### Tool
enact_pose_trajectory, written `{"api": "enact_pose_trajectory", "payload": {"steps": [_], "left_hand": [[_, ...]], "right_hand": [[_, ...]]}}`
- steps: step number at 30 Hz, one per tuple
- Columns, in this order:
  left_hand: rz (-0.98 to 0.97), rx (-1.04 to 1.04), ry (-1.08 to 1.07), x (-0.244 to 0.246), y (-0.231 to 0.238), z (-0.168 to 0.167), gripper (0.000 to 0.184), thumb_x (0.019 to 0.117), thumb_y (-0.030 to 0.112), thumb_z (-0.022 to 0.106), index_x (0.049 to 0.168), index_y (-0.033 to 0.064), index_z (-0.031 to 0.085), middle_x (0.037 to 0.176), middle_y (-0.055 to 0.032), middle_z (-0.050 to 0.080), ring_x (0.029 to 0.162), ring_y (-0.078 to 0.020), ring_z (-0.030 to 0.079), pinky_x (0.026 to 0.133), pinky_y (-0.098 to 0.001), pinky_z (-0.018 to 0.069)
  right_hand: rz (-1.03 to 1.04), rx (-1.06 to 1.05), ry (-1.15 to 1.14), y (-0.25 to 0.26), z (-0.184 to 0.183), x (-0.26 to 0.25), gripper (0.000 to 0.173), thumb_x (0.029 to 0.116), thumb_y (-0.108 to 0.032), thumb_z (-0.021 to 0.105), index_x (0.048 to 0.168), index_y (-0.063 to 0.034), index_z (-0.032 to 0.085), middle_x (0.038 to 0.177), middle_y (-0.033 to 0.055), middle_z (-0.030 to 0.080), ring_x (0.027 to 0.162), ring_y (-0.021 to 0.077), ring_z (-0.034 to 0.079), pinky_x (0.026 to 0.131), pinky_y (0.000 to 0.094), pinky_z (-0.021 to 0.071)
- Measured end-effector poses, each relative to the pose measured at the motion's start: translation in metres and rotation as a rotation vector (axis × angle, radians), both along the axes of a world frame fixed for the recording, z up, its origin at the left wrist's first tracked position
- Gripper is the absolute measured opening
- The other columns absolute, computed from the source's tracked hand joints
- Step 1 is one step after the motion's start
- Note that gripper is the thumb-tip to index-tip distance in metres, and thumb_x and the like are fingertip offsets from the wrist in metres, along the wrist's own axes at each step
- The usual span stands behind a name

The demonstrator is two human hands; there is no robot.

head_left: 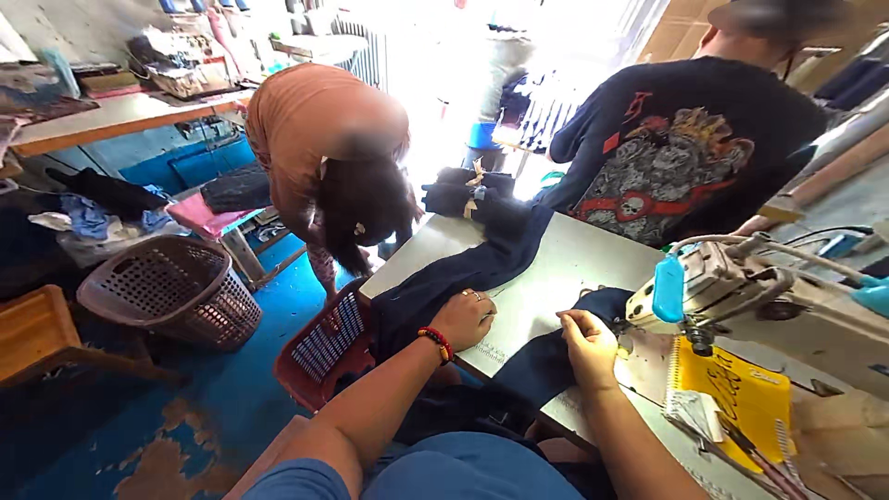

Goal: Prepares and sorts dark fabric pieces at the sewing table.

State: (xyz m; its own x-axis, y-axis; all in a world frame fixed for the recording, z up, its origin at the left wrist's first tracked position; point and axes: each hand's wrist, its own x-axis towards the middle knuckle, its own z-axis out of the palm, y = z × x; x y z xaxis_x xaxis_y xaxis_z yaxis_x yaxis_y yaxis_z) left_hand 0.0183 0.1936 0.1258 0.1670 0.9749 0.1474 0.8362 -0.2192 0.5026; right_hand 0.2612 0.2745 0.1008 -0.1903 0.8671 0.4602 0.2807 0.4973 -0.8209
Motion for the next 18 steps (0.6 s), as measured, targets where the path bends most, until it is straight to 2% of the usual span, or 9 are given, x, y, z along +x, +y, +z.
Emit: {"api": "enact_pose_trajectory", "payload": {"steps": [18], "left_hand": [[0.012,-0.018,-0.017,-0.0005,0.0006,-0.0017,0.031,0.1042,0.020,0.048,0.121,0.0061,0.070,0.132,-0.0134,0.066,0.130,-0.0272,0.057,0.114,-0.0416,0.0410]], "right_hand": [[0.022,0.013,0.006,0.0002,0.0002,0.0004,0.020,0.0969,-0.010,0.057,0.097,0.0037,0.071,0.077,0.0010,0.064,0.064,-0.0043,0.054,0.062,0.0127,0.0460]]}}
